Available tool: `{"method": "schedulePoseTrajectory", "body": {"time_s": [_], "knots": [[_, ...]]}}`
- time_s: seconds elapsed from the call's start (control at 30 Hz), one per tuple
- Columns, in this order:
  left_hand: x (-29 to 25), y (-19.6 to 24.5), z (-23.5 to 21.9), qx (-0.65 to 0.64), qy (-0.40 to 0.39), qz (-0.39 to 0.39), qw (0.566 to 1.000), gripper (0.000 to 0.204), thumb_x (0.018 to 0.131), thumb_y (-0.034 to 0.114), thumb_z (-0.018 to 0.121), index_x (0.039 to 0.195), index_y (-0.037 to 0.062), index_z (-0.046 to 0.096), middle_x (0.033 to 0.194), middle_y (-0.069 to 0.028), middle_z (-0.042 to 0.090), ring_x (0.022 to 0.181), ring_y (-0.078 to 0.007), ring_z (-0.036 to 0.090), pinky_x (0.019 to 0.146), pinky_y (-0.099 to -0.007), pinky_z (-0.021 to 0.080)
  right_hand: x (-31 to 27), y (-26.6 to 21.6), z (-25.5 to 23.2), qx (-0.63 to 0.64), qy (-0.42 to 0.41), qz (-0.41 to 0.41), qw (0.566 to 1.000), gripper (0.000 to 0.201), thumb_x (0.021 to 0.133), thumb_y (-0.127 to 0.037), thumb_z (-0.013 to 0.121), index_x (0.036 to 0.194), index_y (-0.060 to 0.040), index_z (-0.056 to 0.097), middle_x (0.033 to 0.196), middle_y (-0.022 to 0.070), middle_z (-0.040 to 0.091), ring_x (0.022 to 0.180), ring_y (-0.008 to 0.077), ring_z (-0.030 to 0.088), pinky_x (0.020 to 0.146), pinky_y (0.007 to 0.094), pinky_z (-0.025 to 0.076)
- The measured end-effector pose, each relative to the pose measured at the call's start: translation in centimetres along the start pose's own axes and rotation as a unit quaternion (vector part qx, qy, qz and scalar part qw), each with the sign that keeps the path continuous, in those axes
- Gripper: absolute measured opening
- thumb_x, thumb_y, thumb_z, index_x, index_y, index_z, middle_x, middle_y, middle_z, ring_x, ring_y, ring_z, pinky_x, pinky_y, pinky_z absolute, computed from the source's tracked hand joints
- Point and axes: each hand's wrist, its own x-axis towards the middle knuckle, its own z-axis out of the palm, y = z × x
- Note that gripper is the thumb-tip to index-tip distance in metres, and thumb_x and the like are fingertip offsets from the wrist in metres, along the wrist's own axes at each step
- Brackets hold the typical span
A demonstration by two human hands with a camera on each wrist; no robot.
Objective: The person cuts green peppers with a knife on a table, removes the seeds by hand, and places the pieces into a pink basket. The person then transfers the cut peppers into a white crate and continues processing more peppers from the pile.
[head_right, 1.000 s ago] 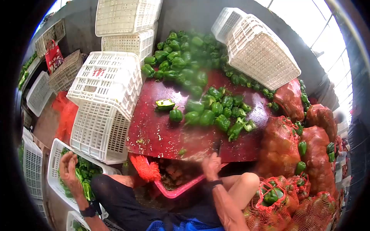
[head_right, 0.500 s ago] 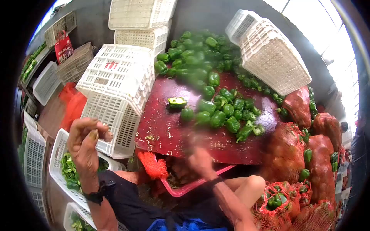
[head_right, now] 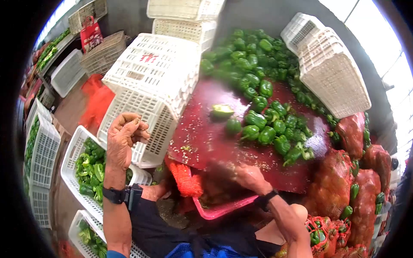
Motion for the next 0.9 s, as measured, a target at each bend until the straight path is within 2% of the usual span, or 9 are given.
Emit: {"method": "schedulePoseTrajectory", "body": {"time_s": [0.03, 0.13, 0.27, 0.4, 0.47, 0.57, 0.67, 0.7, 0.9], "knots": [[0.0, 0.0, -0.4, 0.003, 0.009, 0.003, 1.0, 0.016, 0.098, 0.012, 0.063, 0.109, 0.0019, 0.063, 0.09, -0.013, 0.072, 0.071, -0.0179, 0.072, 0.062, -0.0305, 0.06, 0.9, 0.1, 0.7, 0.004, 0.049, -0.016, 0.999, 0.01, 0.083, -0.014, 0.066, 0.087, -0.0081, 0.059, 0.078, 0.0148, 0.058, 0.072, 0.0375, 0.064, 0.061, 0.0498, 0.052], [0.3, -0.6, -1.2, 0.001, 0.029, 0.012, 1.0, 0.014, 0.097, 0.011, 0.063, 0.108, 0.002, 0.063, 0.089, -0.0133, 0.072, 0.069, -0.0182, 0.072, 0.06, -0.0303, 0.061, 5.4, 0.3, 2.8, -0.038, 0.043, 0.025, 0.998, 0.015, 0.084, -0.018, 0.068, 0.096, -0.0096, 0.065, 0.09, 0.0165, 0.065, 0.079, 0.0362, 0.068, 0.065, 0.0471, 0.056], [0.7, -1.2, -1.3, 0.029, 0.042, 0.019, 0.999, 0.013, 0.096, 0.011, 0.064, 0.105, 0.0021, 0.063, 0.087, -0.0134, 0.073, 0.068, -0.0182, 0.073, 0.057, -0.0296, 0.061, 13.1, -1.3, 5.4, -0.014, 0.118, -0.031, 0.992, 0.009, 0.088, -0.015, 0.063, 0.093, -0.0081, 0.06, 0.083, 0.0145, 0.06, 0.076, 0.0373, 0.065, 0.063, 0.0488, 0.053], [0.6, -1.0, -0.8, 0.034, 0.038, 0.029, 0.998, 0.014, 0.096, 0.013, 0.065, 0.105, 0.0022, 0.063, 0.088, -0.0132, 0.072, 0.068, -0.0178, 0.072, 0.058, -0.0299, 0.06, 17.2, -2.6, 4.9, -0.077, 0.06, -0.075, 0.992, 0.01, 0.089, -0.012, 0.057, 0.096, -0.0078, 0.062, 0.086, 0.0149, 0.061, 0.079, 0.0382, 0.065, 0.066, 0.0487, 0.054], [0.4, -0.9, -0.5, 0.041, 0.043, 0.028, 0.998, 0.015, 0.096, 0.014, 0.065, 0.105, 0.0022, 0.063, 0.088, -0.0131, 0.072, 0.068, -0.0178, 0.072, 0.059, -0.03, 0.06, 17.4, -2.6, 4.7, -0.075, 0.039, -0.087, 0.993, 0.013, 0.088, -0.011, 0.056, 0.098, -0.0073, 0.063, 0.088, 0.015, 0.063, 0.083, 0.0376, 0.066, 0.07, 0.048, 0.054], [0.5, -1.1, -0.3, 0.029, 0.027, 0.021, 0.999, 0.015, 0.097, 0.014, 0.065, 0.106, 0.0019, 0.063, 0.09, -0.0133, 0.073, 0.069, -0.018, 0.072, 0.06, -0.03, 0.06, 17.1, 0.1, 6.3, -0.106, 0.066, -0.201, 0.972, 0.014, 0.084, -0.024, 0.068, 0.091, -0.0109, 0.069, 0.088, 0.0109, 0.069, 0.086, 0.0302, 0.069, 0.074, 0.0446, 0.056], [0.7, -1.2, 0.3, 0.045, 0.023, 0.017, 0.999, 0.016, 0.097, 0.014, 0.064, 0.108, 0.0017, 0.062, 0.09, -0.0136, 0.073, 0.07, -0.018, 0.073, 0.06, -0.0299, 0.06, 15.2, -2.0, 2.1, -0.081, 0.032, -0.232, 0.969, 0.013, 0.081, -0.021, 0.069, 0.088, -0.0101, 0.068, 0.087, 0.0105, 0.068, 0.084, 0.0308, 0.068, 0.074, 0.0442, 0.056], [0.7, -1.3, 0.5, 0.047, 0.019, 0.017, 0.999, 0.016, 0.097, 0.014, 0.064, 0.108, 0.0017, 0.062, 0.09, -0.0136, 0.073, 0.07, -0.018, 0.073, 0.06, -0.0299, 0.06, 14.8, -0.6, 2.8, -0.092, -0.046, -0.228, 0.968, 0.02, 0.084, -0.011, 0.061, 0.103, -0.0064, 0.063, 0.091, 0.0134, 0.064, 0.093, 0.0332, 0.065, 0.081, 0.0443, 0.052], [0.8, -2.2, 1.1, 0.062, 0.008, 0.007, 0.998, 0.016, 0.098, 0.013, 0.064, 0.108, 0.0019, 0.063, 0.089, -0.0129, 0.073, 0.068, -0.0171, 0.072, 0.059, -0.0292, 0.06, 9.2, 2.2, 1.7, -0.064, -0.049, -0.227, 0.971, 0.025, 0.085, -0.015, 0.063, 0.109, -0.0063, 0.062, 0.091, 0.0127, 0.064, 0.092, 0.0331, 0.065, 0.08, 0.0449, 0.052]]}}
